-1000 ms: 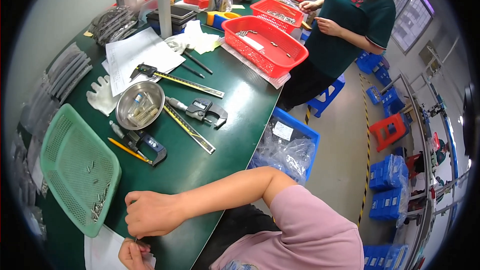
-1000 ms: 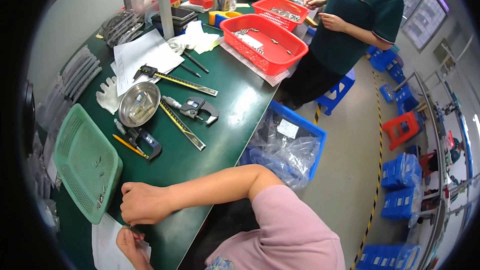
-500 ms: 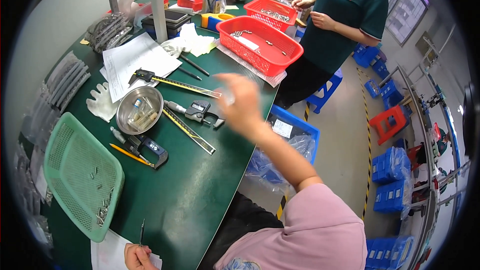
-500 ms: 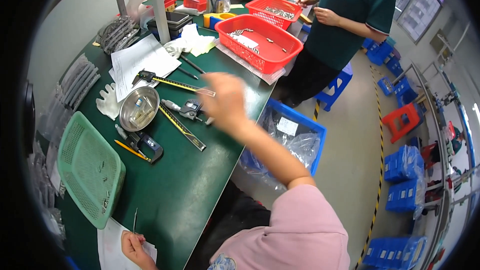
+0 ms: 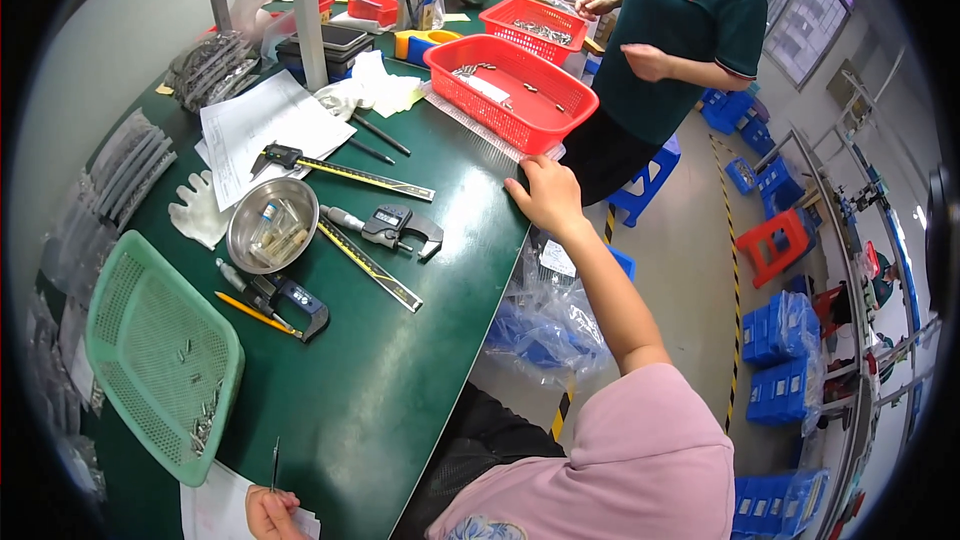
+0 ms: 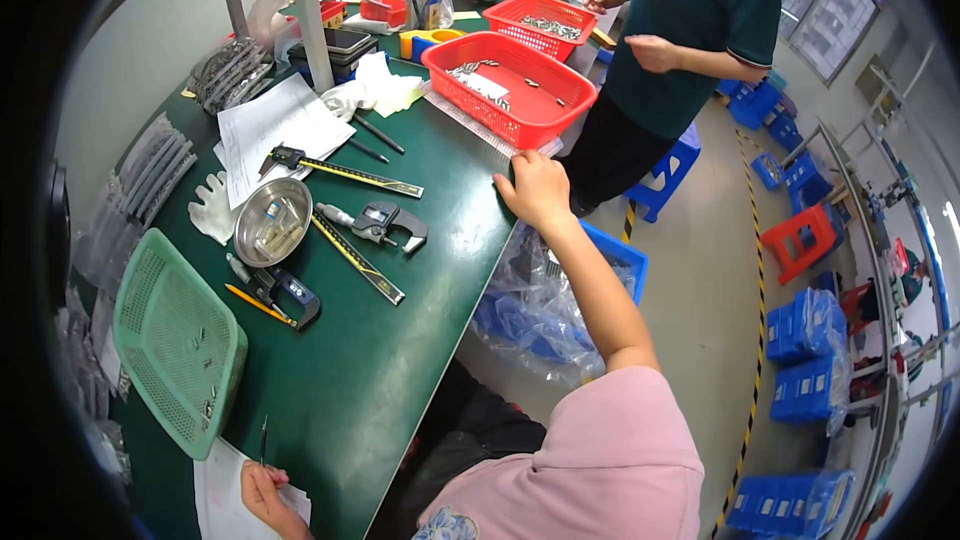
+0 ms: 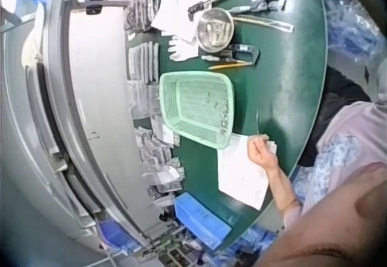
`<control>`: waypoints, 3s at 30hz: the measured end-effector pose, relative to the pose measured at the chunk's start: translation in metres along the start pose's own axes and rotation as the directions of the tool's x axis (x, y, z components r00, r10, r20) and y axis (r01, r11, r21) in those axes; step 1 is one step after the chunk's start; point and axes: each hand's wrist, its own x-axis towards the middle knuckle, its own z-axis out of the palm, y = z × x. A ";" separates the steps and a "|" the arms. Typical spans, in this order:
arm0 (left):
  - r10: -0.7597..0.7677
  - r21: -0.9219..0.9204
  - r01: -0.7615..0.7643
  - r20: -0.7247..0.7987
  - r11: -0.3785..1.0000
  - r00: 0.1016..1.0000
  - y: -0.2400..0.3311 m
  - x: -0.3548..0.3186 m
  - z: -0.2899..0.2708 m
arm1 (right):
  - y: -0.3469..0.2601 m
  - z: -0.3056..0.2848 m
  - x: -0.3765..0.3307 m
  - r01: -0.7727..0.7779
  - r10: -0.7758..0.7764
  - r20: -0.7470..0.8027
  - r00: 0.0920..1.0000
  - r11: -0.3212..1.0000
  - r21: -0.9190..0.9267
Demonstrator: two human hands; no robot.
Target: Assembling small hardware components by placing a ring onto a metal pin.
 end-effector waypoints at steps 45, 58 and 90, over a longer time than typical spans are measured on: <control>-0.132 -0.501 0.153 0.078 0.852 0.988 0.016 0.009 0.002 | -0.136 -0.067 0.034 -0.285 -0.123 0.316 0.941 0.219 0.933; -0.085 -0.501 0.159 0.166 0.851 0.982 0.010 0.006 0.016 | -0.295 -0.062 -0.064 0.767 -0.854 -0.476 0.212 -0.157 0.622; -0.138 -0.376 0.218 0.230 0.901 0.963 0.014 0.004 0.007 | -0.295 -0.050 -0.074 0.426 -0.894 -0.293 0.338 -0.132 0.895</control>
